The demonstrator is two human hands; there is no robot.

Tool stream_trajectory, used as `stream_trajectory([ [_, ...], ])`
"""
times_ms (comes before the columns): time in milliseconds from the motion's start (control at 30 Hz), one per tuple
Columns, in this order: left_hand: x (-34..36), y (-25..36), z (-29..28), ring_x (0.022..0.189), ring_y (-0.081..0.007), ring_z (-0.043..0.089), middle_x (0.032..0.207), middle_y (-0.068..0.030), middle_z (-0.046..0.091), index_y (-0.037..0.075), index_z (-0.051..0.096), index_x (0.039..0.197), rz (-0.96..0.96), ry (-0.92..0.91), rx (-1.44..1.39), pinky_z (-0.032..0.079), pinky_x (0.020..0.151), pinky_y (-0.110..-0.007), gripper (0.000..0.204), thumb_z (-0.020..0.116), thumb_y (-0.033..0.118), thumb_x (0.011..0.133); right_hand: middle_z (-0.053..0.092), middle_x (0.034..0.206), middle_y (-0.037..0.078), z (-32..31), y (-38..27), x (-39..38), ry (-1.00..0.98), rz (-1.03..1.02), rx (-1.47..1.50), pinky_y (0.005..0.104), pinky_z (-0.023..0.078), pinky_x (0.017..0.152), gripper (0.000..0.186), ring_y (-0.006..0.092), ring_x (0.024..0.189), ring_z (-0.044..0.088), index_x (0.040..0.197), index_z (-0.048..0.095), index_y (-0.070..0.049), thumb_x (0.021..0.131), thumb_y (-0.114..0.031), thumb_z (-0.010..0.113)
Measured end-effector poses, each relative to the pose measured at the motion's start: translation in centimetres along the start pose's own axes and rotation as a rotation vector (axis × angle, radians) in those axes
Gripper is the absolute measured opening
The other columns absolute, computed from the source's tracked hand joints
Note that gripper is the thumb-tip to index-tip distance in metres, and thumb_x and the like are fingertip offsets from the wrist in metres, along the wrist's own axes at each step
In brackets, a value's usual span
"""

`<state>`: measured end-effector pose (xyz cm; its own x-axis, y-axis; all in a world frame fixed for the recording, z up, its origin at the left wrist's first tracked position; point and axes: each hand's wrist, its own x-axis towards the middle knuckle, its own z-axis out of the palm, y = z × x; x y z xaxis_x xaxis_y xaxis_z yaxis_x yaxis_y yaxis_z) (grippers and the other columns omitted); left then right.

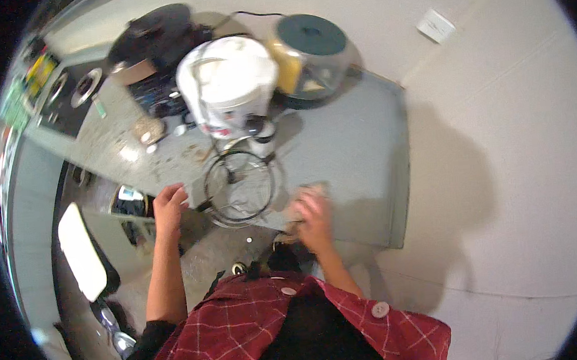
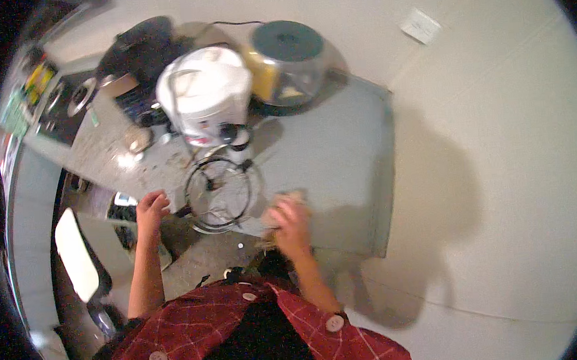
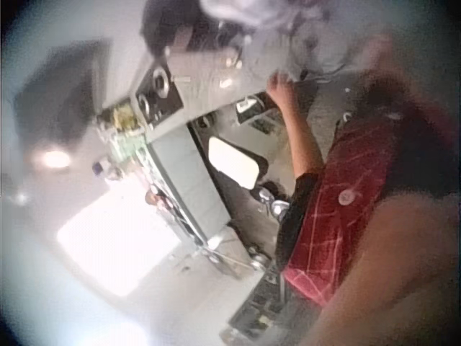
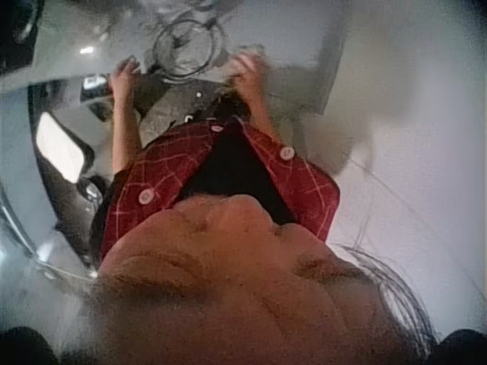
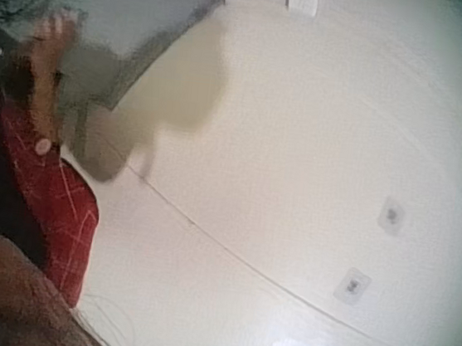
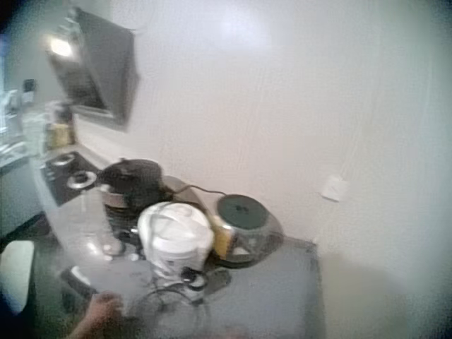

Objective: The person wipes a kitchen countertop and a white cutting board with a cloth, then rinses the cloth at the sink. They return to the counter to wipe around a rice cooker and a storage jar, moving the jar aside to clean underneath it before placing it back.

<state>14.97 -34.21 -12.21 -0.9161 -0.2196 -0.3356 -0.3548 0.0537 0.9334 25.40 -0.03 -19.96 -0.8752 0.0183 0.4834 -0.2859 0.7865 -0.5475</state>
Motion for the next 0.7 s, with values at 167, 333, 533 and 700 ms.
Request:
stream_trajectory([
  [167,-0.5,-2.9,-6.3,0.077,-0.0136,0.061,0.083,-0.0078,0.068,-0.001,0.067,0.097,0.205,0.038,0.111,0.05,0.071,-0.031,0.022,0.062,0.015,0.083,0.059,0.117,0.015,-7.1,2.8,-7.8,0.166,0.26,-0.233,0.0459,0.037,0.099,0.037,0.0345,0.113,0.051,0.102,0.063,-0.005,0.066,-0.013,0.067],
  [333,-6.2,-6.1,-17.1,0.074,-0.0154,0.064,0.08,-0.0095,0.068,-0.002,0.066,0.093,0.101,0.179,0.186,0.051,0.07,-0.031,0.023,0.064,0.017,0.08,0.057,0.122,0.02,-9.1,6.9,-13.3,0.156,0.34,-0.381,0.0439,0.04,0.099,0.033,0.036,0.114,0.053,0.114,0.059,0.003,0.083,-0.01,0.059],
  [533,-11.1,-15.2,-26.2,0.065,-0.0134,0.061,0.075,-0.0054,0.065,-0.003,0.066,0.091,-0.112,0.334,-0.112,0.05,0.061,-0.029,0.02,0.063,0.015,0.082,0.058,0.12,0.019,-6.6,2.2,-11.1,-0.591,0.666,-0.187,0.0402,0.043,0.098,0.042,0.0315,0.114,0.055,0.12,0.055,0.002,0.082,-0.014,0.064],
  [700,-12.3,-15.2,-28.2,0.067,-0.0126,0.06,0.078,-0.0046,0.063,-0.002,0.064,0.096,-0.12,0.406,-0.205,0.049,0.06,-0.028,0.018,0.062,0.013,0.085,0.06,0.118,0.018,1.3,-3.0,-12.0,-0.904,0.582,0.483,0.0387,0.042,0.099,0.044,0.0282,0.112,0.057,0.121,0.056,0.001,0.08,-0.013,0.063],
])
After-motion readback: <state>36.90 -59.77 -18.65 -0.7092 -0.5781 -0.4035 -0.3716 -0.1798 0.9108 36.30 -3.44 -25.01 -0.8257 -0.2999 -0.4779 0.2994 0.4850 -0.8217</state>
